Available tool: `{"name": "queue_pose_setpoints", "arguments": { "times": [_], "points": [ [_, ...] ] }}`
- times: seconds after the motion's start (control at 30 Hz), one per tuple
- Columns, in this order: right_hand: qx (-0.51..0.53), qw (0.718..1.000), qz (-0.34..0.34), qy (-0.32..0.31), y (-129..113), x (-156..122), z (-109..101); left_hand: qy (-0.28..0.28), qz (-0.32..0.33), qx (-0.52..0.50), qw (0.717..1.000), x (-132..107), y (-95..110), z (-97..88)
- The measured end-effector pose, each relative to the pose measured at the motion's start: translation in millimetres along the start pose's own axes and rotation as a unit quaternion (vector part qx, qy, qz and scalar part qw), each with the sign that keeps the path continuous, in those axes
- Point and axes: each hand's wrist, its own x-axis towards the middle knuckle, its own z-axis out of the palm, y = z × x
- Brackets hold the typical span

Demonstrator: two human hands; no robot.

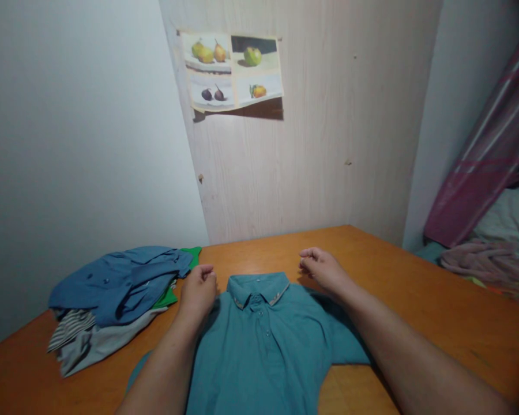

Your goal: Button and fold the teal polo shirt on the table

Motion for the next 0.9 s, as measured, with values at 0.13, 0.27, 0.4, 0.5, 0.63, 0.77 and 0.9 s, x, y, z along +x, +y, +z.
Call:
{"name": "queue_pose_setpoints", "arguments": {
  "times": [0.13, 0.27, 0.4, 0.5, 0.63, 0.77, 0.9],
  "points": [
    [-0.213, 0.975, -0.05, -0.03, 16.1, 6.3, -5.6, -0.058, 0.008, 0.112, 0.992, 0.2, -10.9, -1.8],
    [-0.334, 0.938, -0.043, -0.086, 22.4, 1.0, -6.1, -0.086, -0.011, 0.168, 0.982, -4.4, -9.7, -6.4],
    [-0.355, 0.923, -0.033, -0.141, 25.7, -2.4, -3.6, -0.139, -0.035, 0.176, 0.974, -6.4, -6.8, -10.3],
    [-0.343, 0.925, -0.045, -0.156, 28.2, -1.1, -2.1, -0.183, -0.044, 0.137, 0.972, -7.5, -7.2, -9.9],
    [-0.304, 0.942, -0.074, -0.121, 30.3, 2.7, -0.9, -0.171, -0.047, 0.08, 0.981, -9.9, -5.8, -6.8],
    [-0.243, 0.966, -0.048, -0.072, 28.9, 5.5, -0.7, -0.139, -0.085, -0.006, 0.987, -10.3, -1.5, -4.5],
    [-0.214, 0.976, -0.013, -0.04, 25.9, 7.1, -2.4, -0.109, -0.117, -0.093, 0.983, -6.7, 1.5, -6.8]
  ]
}}
